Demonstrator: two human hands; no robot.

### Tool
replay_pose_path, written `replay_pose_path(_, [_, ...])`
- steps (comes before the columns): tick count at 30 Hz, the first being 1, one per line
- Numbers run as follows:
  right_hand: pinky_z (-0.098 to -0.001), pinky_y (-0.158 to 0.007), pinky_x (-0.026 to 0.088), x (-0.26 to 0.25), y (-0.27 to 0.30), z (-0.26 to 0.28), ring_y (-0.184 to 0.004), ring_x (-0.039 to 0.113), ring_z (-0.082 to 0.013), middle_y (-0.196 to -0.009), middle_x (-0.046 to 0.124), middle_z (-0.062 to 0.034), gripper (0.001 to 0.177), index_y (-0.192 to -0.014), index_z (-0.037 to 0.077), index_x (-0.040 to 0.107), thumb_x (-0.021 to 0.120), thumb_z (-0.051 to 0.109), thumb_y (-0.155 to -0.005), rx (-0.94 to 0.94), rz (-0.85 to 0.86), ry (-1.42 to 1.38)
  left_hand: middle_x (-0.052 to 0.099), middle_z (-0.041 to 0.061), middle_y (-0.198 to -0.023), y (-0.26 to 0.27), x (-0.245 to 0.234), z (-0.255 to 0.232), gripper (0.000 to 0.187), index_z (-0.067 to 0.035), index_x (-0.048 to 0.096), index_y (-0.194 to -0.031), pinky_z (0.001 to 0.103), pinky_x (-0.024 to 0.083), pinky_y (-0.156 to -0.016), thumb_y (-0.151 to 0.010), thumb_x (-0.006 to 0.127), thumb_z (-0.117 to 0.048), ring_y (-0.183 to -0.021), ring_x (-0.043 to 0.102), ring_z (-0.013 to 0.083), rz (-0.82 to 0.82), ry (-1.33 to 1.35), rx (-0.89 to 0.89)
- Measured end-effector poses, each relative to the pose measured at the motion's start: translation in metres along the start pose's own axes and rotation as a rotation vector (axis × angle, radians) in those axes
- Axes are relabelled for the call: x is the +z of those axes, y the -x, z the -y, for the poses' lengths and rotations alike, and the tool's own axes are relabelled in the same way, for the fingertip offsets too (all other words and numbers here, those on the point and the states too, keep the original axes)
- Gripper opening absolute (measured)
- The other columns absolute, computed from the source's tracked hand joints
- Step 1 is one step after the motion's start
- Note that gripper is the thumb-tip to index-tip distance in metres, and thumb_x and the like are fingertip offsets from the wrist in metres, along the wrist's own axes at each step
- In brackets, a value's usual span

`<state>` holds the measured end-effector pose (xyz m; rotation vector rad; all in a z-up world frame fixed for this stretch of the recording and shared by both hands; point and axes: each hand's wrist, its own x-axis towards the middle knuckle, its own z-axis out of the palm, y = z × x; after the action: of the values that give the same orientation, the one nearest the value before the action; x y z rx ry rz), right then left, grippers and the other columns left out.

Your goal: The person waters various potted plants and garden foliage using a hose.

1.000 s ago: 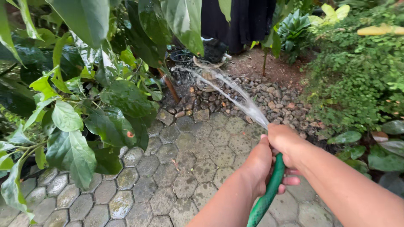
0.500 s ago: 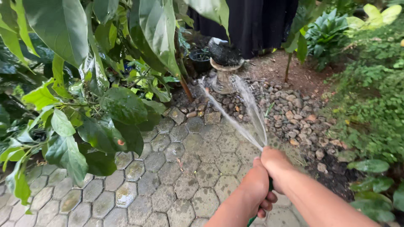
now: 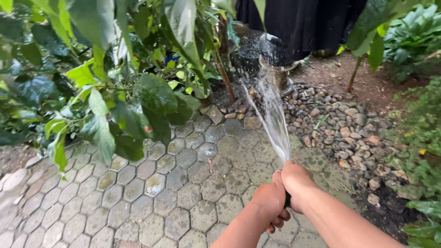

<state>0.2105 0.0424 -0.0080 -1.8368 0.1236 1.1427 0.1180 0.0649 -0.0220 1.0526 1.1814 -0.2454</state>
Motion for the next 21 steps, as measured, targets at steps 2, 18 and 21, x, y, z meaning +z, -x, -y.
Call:
replay_pose_path(2, [-0.0490,-0.069,0.050,0.001,0.001,-0.002,-0.079,0.060,-0.0294,-0.093,0.065,-0.0170,0.043,-0.103,-0.003,0.061,0.042,0.035,-0.106,0.018,0.053,-0.021,0.050,0.007,-0.060,0.007,0.002,0.001,0.076,-0.009,0.053,-0.095,0.039,0.031,-0.042,-0.100,0.018,-0.076,-0.042,0.040,0.0182,-0.044,-0.005,-0.003])
replay_pose_path(18, [-0.0499,-0.066,0.046,0.008,0.008,-0.006,-0.074,0.055,-0.0276,-0.090,0.061,-0.0156,0.045,-0.111,-0.002,0.059,0.039,0.038,-0.107,-0.021,0.126,0.005,0.048,0.007,-0.060,0.017,-0.003,0.008,0.073,-0.011,0.050,-0.100,0.037,0.026,-0.042,-0.099,0.016,-0.075,-0.042,0.036,0.0170,-0.038,0.095,-0.009])
replay_pose_path(21, [-0.0506,-0.067,0.047,0.011,0.010,-0.006,-0.076,0.056,-0.0290,-0.092,0.062,-0.0169,0.047,-0.114,-0.003,0.059,0.039,0.038,-0.107,-0.026,0.127,0.023,0.046,0.005,-0.059,0.016,-0.009,0.009,0.070,-0.013,0.048,-0.099,0.036,0.023,-0.041,-0.100,0.017,-0.077,-0.041,0.032,0.0143,0.023,0.133,-0.023])
